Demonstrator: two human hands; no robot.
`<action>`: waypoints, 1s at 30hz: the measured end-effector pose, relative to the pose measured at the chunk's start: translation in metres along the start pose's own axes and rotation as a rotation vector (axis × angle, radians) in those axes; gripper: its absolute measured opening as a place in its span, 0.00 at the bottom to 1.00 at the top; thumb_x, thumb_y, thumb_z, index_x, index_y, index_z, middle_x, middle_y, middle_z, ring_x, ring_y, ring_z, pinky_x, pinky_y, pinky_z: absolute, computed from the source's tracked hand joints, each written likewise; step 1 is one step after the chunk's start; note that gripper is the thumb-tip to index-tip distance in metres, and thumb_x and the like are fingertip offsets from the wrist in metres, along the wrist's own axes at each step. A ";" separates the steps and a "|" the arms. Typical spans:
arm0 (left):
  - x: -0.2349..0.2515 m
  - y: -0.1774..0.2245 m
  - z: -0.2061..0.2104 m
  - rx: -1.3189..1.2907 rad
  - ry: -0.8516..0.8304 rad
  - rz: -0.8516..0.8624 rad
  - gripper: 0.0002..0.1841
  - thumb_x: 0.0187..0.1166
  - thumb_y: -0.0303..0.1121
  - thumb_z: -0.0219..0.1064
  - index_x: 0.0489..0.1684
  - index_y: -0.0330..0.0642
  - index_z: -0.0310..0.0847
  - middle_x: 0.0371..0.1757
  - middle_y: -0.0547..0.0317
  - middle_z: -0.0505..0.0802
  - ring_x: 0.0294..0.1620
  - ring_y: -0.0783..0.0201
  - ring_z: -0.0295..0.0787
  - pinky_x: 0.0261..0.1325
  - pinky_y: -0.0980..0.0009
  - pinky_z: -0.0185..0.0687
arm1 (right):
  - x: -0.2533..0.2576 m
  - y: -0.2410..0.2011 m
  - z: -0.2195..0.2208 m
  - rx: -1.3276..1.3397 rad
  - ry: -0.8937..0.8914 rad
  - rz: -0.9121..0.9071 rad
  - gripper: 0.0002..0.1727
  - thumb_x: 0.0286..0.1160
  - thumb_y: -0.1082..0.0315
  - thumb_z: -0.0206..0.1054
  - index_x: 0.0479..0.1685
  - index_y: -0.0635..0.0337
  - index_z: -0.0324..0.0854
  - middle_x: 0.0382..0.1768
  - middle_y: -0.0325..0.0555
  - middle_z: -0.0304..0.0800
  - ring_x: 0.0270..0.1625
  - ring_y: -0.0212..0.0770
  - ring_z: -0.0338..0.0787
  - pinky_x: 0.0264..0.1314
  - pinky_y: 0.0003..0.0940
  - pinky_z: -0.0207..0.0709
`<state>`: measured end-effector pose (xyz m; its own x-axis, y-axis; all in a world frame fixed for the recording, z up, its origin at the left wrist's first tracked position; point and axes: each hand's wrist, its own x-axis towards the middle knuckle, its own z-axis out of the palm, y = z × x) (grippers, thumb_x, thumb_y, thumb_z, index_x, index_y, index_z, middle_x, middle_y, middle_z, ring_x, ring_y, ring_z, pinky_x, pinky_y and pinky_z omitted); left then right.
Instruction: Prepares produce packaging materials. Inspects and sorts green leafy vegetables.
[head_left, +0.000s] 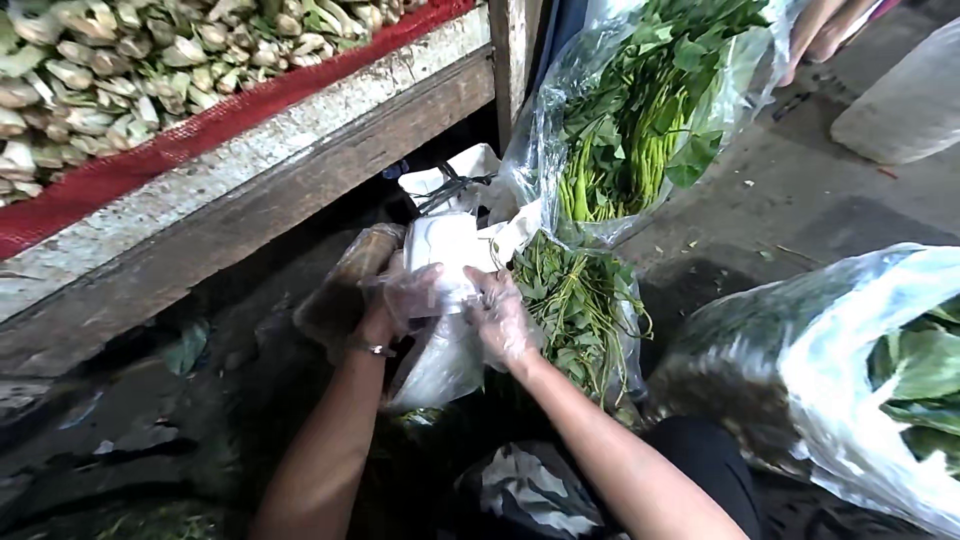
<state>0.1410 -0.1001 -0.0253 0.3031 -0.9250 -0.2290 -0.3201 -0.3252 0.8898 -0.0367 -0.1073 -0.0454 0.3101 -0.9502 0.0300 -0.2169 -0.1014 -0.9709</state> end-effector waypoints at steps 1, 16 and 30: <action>-0.005 0.000 -0.013 -0.065 -0.013 0.052 0.24 0.86 0.34 0.64 0.79 0.40 0.68 0.62 0.54 0.87 0.55 0.70 0.84 0.59 0.70 0.82 | -0.013 -0.013 0.000 -0.008 0.000 -0.090 0.25 0.74 0.74 0.68 0.74 0.65 0.81 0.62 0.68 0.81 0.57 0.53 0.87 0.60 0.42 0.82; -0.042 0.064 -0.096 -1.345 -0.988 0.067 0.21 0.74 0.36 0.72 0.59 0.30 0.82 0.58 0.44 0.89 0.35 0.62 0.92 0.36 0.78 0.88 | -0.087 -0.003 -0.016 0.087 0.039 -0.189 0.14 0.77 0.73 0.63 0.53 0.73 0.87 0.46 0.60 0.93 0.47 0.48 0.92 0.55 0.43 0.84; -0.066 0.055 -0.083 -1.009 -0.726 0.329 0.20 0.74 0.46 0.72 0.50 0.37 0.89 0.48 0.54 0.93 0.31 0.72 0.89 0.32 0.83 0.82 | -0.034 -0.092 -0.058 -0.013 0.222 -0.685 0.14 0.79 0.70 0.61 0.49 0.64 0.92 0.35 0.46 0.95 0.32 0.34 0.91 0.40 0.32 0.87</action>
<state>0.1776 -0.0409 0.0709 -0.3180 -0.9310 0.1791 0.6282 -0.0654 0.7753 -0.0812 -0.0832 0.0570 0.1857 -0.7094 0.6799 -0.0527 -0.6981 -0.7141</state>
